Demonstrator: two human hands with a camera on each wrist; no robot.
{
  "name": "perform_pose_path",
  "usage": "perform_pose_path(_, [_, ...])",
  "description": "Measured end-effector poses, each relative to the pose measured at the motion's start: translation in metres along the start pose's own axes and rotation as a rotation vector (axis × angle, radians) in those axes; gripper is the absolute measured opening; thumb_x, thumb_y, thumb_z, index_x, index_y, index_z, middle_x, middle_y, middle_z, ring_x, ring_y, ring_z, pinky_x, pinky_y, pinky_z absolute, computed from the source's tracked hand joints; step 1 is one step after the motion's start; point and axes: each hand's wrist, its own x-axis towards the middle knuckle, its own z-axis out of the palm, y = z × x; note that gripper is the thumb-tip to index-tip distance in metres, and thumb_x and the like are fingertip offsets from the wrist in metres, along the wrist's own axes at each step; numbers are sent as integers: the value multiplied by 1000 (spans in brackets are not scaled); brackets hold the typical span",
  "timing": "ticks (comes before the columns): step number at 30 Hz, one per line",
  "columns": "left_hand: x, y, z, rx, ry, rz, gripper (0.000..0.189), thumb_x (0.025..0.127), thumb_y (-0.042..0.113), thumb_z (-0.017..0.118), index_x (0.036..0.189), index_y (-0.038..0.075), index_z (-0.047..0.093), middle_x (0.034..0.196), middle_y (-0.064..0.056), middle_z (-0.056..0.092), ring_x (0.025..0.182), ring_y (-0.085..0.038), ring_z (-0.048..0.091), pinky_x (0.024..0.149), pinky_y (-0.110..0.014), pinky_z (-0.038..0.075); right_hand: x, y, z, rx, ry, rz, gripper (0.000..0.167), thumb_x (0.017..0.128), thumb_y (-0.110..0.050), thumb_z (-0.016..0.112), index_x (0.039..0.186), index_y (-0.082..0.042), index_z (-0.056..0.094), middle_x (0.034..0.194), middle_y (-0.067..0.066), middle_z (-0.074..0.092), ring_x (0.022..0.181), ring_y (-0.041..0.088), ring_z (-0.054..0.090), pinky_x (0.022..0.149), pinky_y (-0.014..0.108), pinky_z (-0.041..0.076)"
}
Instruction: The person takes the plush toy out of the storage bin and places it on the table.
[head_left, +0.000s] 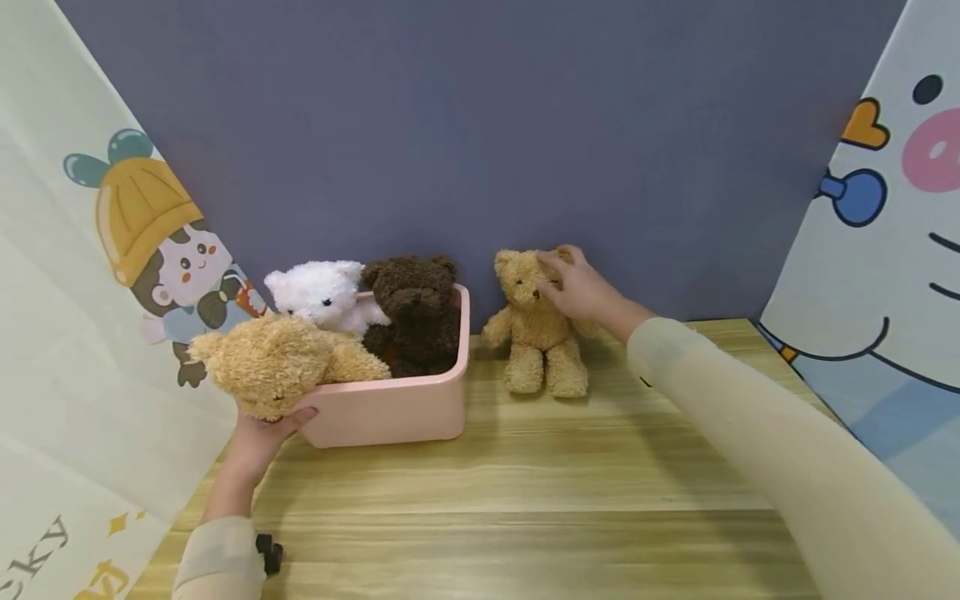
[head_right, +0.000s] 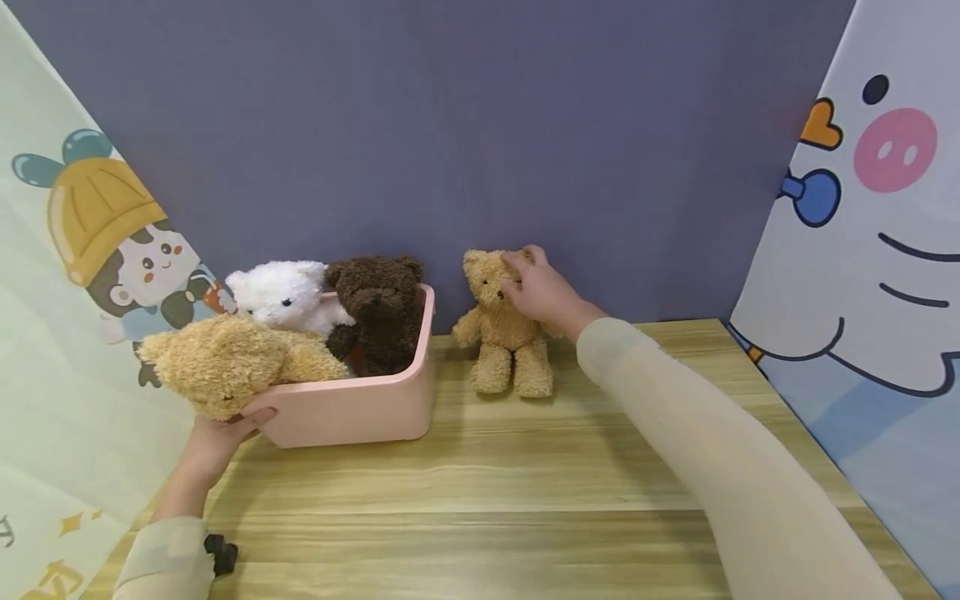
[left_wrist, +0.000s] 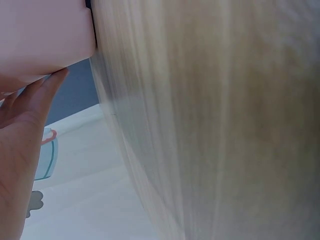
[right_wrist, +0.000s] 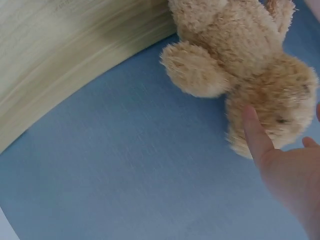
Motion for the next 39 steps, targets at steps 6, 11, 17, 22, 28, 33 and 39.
perform_pose_path(6, [0, 0, 1, -11, 6, 15, 92, 94, 23, 83, 163, 32, 22, 151, 6, 39, 130, 7, 40, 95, -4, 35, -1, -12, -15, -25, -25, -25, 66, 112, -33, 53, 170, -22, 23, 175, 24, 3, 135, 45, 59, 101, 56, 53])
perform_pose_path(11, [0, -1, 1, -18, 4, 20, 91, 94, 22, 84, 162, 31, 24, 145, 18, 41, 128, 7, 42, 95, -5, 37, -1, -28, -34, -55, -16, -50, 67, 112, -36, 55, 170, -23, 24, 175, 24, 9, 143, 48, 50, 108, 62, 49])
perform_pose_path(17, [1, -1, 2, -42, 1, 58, 89, 94, 17, 83, 161, 31, 26, 142, 24, 42, 127, 8, 44, 94, -6, 40, -1, -59, -54, -54, 7, -110, 69, 110, -40, 56, 170, -25, 25, 173, 22, 20, 154, 45, 37, 119, 65, 40])
perform_pose_path(22, [2, -1, 3, -52, 1, 69, 89, 94, 16, 83, 161, 31, 27, 142, 24, 42, 128, 8, 44, 94, -7, 39, 1, -95, -60, -38, -20, -142, 71, 109, -45, 58, 170, -32, 24, 175, 16, 21, 159, 40, 31, 123, 64, 36])
perform_pose_path(28, [1, -2, 4, -40, -1, 48, 87, 94, 19, 83, 161, 30, 28, 142, 24, 41, 127, 8, 43, 94, -6, 37, 3, -139, -52, -10, -53, -202, 73, 107, -50, 59, 169, -35, 24, 176, 12, 22, 161, 36, 31, 124, 61, 36])
perform_pose_path(33, [3, -3, 5, -32, 2, 57, 84, 93, 18, 84, 159, 28, 32, 141, 24, 43, 126, 7, 44, 94, -6, 38, 4, -173, -42, 23, -71, -240, 78, 104, -56, 60, 169, -39, 21, 176, 7, 21, 162, 31, 30, 126, 58, 35])
perform_pose_path(39, [1, -4, 2, -69, 12, 74, 82, 93, 11, 83, 157, 28, 36, 138, 25, 47, 125, 8, 47, 94, -7, 40, 4, -209, -28, 23, -89, -293, 79, 103, -58, 60, 169, -40, 20, 176, 6, 22, 162, 28, 30, 126, 54, 37])
